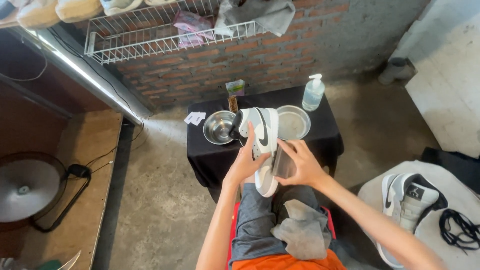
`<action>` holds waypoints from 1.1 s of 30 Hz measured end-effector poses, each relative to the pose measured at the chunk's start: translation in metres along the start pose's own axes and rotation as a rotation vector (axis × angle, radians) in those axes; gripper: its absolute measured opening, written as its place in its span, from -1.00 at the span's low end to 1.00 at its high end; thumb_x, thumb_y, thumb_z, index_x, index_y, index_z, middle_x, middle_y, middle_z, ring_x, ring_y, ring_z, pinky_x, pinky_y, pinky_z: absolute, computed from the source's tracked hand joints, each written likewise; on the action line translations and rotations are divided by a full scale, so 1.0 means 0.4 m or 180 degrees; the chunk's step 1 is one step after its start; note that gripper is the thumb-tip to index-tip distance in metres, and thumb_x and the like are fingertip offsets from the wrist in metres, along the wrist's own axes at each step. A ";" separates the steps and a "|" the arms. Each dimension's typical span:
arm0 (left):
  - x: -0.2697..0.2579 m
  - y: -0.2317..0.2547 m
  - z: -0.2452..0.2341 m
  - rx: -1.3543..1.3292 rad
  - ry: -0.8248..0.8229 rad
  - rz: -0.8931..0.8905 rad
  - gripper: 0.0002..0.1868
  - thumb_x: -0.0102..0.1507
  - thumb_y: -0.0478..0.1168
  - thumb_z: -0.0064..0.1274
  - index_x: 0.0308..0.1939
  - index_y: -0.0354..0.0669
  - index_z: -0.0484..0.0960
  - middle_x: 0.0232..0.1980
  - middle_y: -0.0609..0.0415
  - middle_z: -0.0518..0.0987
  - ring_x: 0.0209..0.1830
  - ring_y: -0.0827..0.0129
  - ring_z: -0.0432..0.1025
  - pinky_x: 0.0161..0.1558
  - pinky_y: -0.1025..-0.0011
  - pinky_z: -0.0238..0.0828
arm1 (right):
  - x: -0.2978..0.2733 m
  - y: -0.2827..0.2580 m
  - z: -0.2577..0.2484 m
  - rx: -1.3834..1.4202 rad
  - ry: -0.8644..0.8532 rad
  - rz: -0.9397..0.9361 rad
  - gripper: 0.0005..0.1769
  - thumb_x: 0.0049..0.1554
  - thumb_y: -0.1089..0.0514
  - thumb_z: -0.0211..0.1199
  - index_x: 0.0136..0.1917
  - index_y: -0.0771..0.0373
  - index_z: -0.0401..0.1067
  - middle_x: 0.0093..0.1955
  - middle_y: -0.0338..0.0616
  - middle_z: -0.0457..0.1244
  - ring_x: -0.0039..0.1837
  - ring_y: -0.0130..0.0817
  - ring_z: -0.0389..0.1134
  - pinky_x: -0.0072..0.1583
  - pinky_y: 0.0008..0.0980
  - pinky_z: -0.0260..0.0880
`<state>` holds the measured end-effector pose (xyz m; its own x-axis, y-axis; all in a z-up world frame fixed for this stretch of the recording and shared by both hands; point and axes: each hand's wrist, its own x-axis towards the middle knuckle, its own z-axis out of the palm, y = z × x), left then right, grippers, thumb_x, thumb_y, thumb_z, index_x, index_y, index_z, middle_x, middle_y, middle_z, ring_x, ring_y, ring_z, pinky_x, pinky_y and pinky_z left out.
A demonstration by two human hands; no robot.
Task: The person scrubs a white sneaker with a brush, repeatedly dipping the brush into a metal bowl of water. They clean the sole and upper parts of the shoe while seated, with other shoes visible on a wall rack.
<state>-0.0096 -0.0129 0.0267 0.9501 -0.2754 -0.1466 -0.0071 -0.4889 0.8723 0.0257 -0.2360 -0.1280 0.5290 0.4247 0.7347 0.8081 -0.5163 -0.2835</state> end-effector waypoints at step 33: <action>0.045 -0.120 0.049 -0.0191 -0.0018 0.0245 0.12 0.28 -0.24 0.01 0.57 0.29 -0.59 0.42 -0.04 0.44 -0.26 0.40 0.37 0.00 0.31 0.36 | -0.001 -0.282 -0.106 0.1665 -0.0541 0.1893 -0.06 -0.35 -0.03 0.74 0.25 0.29 0.48 0.26 -0.11 0.35 0.27 -0.28 0.40 0.31 -0.39 0.31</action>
<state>0.0017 -0.0107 -0.0269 0.9457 -0.3148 -0.0806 -0.0611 -0.4158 0.9074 -0.0768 -0.2095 -0.0701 0.9065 0.3175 0.2784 0.3734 -0.2945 -0.8797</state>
